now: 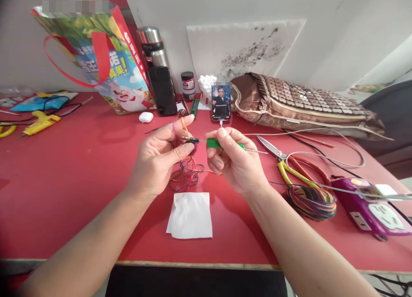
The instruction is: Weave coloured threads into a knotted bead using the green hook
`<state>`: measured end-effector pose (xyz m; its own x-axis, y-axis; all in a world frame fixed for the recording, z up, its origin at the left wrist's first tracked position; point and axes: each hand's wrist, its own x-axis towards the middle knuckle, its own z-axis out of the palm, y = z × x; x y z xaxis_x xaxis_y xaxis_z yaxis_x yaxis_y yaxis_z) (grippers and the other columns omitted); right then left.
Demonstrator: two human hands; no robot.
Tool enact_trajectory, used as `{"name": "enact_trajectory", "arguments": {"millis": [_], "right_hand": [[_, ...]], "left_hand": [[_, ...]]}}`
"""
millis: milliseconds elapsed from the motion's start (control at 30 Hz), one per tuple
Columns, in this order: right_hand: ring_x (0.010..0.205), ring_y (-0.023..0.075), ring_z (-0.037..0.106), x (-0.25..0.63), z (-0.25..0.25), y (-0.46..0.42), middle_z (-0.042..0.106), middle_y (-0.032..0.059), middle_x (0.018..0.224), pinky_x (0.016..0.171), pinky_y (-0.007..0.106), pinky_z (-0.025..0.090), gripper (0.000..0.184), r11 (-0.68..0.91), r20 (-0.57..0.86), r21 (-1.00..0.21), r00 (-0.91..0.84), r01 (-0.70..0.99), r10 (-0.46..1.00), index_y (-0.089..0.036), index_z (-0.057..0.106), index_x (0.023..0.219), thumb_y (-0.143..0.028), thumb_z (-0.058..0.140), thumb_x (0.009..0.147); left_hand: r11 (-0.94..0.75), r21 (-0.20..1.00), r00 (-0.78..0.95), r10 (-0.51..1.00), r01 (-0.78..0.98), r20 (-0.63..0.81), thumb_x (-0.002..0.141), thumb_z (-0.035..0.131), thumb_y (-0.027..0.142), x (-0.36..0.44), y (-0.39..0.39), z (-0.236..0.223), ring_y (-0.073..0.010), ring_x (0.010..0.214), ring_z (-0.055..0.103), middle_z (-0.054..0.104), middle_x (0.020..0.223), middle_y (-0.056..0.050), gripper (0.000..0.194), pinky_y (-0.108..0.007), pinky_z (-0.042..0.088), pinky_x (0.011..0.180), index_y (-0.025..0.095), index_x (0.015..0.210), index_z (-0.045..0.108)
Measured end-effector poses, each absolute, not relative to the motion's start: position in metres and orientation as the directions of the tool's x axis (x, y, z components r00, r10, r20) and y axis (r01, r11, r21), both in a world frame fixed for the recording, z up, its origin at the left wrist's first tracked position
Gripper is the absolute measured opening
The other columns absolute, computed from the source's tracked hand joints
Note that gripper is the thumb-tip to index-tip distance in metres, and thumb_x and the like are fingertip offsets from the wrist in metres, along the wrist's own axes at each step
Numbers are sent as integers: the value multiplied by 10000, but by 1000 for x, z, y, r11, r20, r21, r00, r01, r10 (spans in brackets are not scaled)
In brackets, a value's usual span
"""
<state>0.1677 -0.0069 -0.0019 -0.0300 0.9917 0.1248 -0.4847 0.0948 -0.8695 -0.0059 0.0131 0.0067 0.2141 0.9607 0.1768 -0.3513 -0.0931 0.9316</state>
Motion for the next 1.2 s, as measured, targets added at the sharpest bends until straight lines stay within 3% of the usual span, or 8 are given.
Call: {"name": "enact_trajectory", "arguments": {"millis": [333,500,633,833,933,1033,1200], "right_hand": [[408,54,391,169,-3,-6,672,-39,599,395,230,391,349,34,99,-876,-110,-481,989,-236,851,832,-532,1021,755],[397,66,425,168,1,-11,714,-12,602,378,241,405,324,46,123,-875,-130,-482,984,-236,868,779,-516,1029,744],[391,67,444,169,2,-12,730,-3,610,370,236,406,287,92,165,-861,-104,-501,981,-240,888,801,-490,1024,763],[403,68,435,169,-1,-7,704,-16,603,382,239,407,366,84,123,-878,-53,-471,991,-231,872,835,-554,1020,746],[380,47,353,171,-2,-6,637,-46,562,359,207,311,399,93,118,-890,-29,-447,993,-229,853,850,-599,984,780],[355,35,272,173,-2,-6,578,-68,512,347,189,217,421,82,119,-900,-60,-428,991,-227,842,864,-632,946,816],[357,38,287,173,-2,-6,595,-61,506,345,185,227,417,49,106,-896,-105,-441,989,-225,848,867,-627,945,819]], "left_hand": [[-103,931,213,959,-350,186,622,1029,100,-9,16,8,-145,820,697,743,773,39,462,-321,665,865,330,1009,924],[21,925,310,945,-380,106,570,1083,167,-9,20,3,-167,774,738,748,746,35,455,-371,698,819,323,966,922],[123,898,357,933,-423,41,546,1099,183,-6,21,-3,-140,713,727,741,710,40,458,-299,656,708,334,941,922],[102,893,330,942,-439,55,663,1030,157,-5,19,-3,-126,768,723,759,799,41,410,-310,656,803,354,1006,922],[38,906,293,951,-422,97,730,999,198,-7,20,-2,-132,819,741,787,854,19,343,-307,633,834,345,1031,921],[4,915,263,958,-404,112,728,1004,228,-8,22,-2,-137,806,724,791,846,2,305,-285,598,758,331,1004,925],[54,906,271,960,-419,68,716,990,202,-8,21,-1,-114,761,666,769,844,18,385,-244,526,652,344,1067,922]]}}
